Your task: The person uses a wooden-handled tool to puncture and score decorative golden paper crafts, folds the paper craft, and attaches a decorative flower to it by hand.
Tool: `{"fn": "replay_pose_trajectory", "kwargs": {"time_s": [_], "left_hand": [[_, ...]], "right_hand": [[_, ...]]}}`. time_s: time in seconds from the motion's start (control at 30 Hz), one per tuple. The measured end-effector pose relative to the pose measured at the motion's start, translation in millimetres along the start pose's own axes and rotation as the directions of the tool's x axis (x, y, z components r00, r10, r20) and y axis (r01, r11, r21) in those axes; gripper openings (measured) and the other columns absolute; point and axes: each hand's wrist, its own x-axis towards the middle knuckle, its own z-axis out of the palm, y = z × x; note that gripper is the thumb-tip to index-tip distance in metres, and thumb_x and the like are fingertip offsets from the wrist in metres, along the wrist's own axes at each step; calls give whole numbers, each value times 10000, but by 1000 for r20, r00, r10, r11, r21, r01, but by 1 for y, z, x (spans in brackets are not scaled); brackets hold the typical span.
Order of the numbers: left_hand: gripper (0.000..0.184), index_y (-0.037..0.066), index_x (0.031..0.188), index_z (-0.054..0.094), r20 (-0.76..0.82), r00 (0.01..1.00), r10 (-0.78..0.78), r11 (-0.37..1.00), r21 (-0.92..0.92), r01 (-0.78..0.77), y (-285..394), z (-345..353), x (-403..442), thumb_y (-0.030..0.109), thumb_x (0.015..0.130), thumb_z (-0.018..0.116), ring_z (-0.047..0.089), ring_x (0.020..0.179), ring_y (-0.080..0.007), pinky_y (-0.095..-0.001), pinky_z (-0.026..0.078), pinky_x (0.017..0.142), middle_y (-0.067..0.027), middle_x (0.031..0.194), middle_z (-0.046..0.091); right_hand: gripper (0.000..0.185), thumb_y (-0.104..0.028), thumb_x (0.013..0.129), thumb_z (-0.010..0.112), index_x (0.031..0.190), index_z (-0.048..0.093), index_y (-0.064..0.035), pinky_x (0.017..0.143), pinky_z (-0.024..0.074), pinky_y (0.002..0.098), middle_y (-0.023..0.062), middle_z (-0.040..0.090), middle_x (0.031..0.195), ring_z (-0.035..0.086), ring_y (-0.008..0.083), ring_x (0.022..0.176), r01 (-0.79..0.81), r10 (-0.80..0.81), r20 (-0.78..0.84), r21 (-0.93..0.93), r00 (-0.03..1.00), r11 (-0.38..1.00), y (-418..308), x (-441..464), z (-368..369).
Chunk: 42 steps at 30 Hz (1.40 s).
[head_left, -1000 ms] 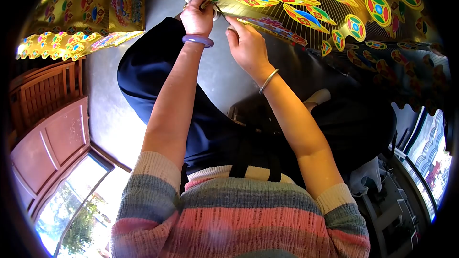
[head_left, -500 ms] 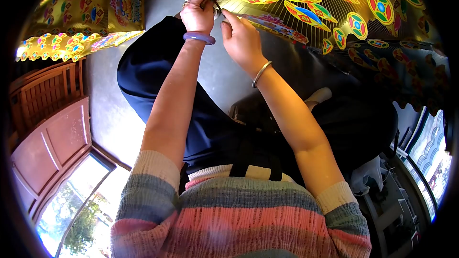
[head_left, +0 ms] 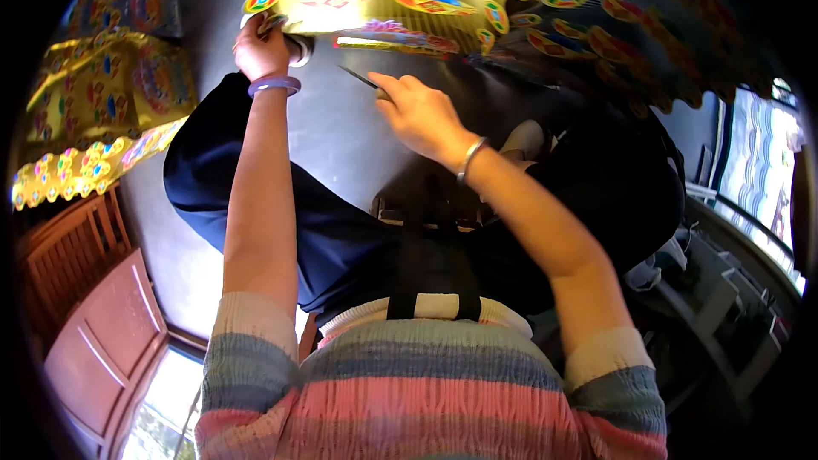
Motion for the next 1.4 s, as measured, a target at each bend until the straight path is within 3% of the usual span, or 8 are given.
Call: {"fn": "replay_pose_trajectory", "kwargs": {"time_s": [0.07, 0.2, 0.4, 0.67, 0.8, 1.13, 1.27, 1.4], "left_hand": [[202, 1, 912, 649, -190, 977, 94, 994, 76, -81, -15, 12, -7, 58, 720, 678, 625, 802, -309, -383, 506, 764, -159, 908, 653], [129, 5, 846, 578, -192, 841, -505, 801, -466, 375, 38, 7, -59, -41, 728, 555, 594, 770, -222, -331, 485, 733, -97, 821, 589], [241, 34, 985, 586, 465, 863, 197, 931, -364, -17, 148, 29, -162, 54, 764, 680, 648, 736, -147, -268, 513, 672, -78, 867, 649], [145, 28, 875, 630, 324, 917, 231, 926, -362, -105, 179, 80, -159, 87, 767, 708, 657, 637, -152, -278, 516, 625, -83, 729, 679], [90, 13, 838, 622, 247, 937, 247, 933, -322, -161, 157, 86, -134, 81, 833, 679, 620, 584, -94, -224, 488, 566, -49, 664, 653], [90, -38, 908, 593, 318, 938, 139, 899, -438, 15, 130, 77, -110, -25, 831, 638, 668, 697, -147, -267, 570, 640, -85, 811, 659], [123, -37, 945, 592, 322, 937, 135, 887, -461, 30, 133, 76, -108, -35, 829, 632, 666, 694, -148, -275, 571, 651, -94, 828, 663], [144, -33, 970, 600, 311, 936, 164, 893, -450, -7, 131, 77, -107, -33, 829, 632, 662, 702, -143, -273, 567, 659, -90, 829, 667]], "right_hand": [[317, -259, 880, 550, 1183, 565, -167, 700, 502, 430, 127, 602, 934, 610, 337, 800, 93, -92, 74, -14, 993, 996, 15, -10, -47], [316, -237, 881, 532, 1185, 564, -152, 750, 484, 399, 101, 598, 943, 599, 303, 856, 8, 12, 261, -75, 965, 997, 39, -48, -153], [341, -162, 856, 557, 1189, 589, -93, 759, 478, 386, 114, 604, 852, 596, 303, 833, -49, 144, 409, -235, 901, 971, 76, -89, -259], [356, -153, 879, 556, 1229, 587, -95, 763, 475, 321, 116, 647, 881, 607, 186, 797, -198, 194, 535, -51, 822, 979, 153, -104, -291], [362, -149, 898, 552, 1258, 572, -112, 644, 447, 266, 74, 600, 757, 531, 106, 644, -359, 179, 509, 281, 842, 890, 180, -105, -237], [402, -92, 920, 537, 1321, 511, -108, 581, 434, 241, 17, 549, 767, 527, 91, 606, 110, -220, 200, 448, 955, 887, 137, -26, -156], [410, -113, 903, 561, 1307, 532, -182, 632, 475, 293, 57, 572, 798, 582, 174, 675, 418, -405, -115, 139, 907, 898, 130, -8, -139], [400, -142, 893, 578, 1284, 551, -226, 681, 490, 339, 82, 583, 821, 595, 235, 736, 305, -313, -71, -111, 947, 946, 125, -11, -134]]}}
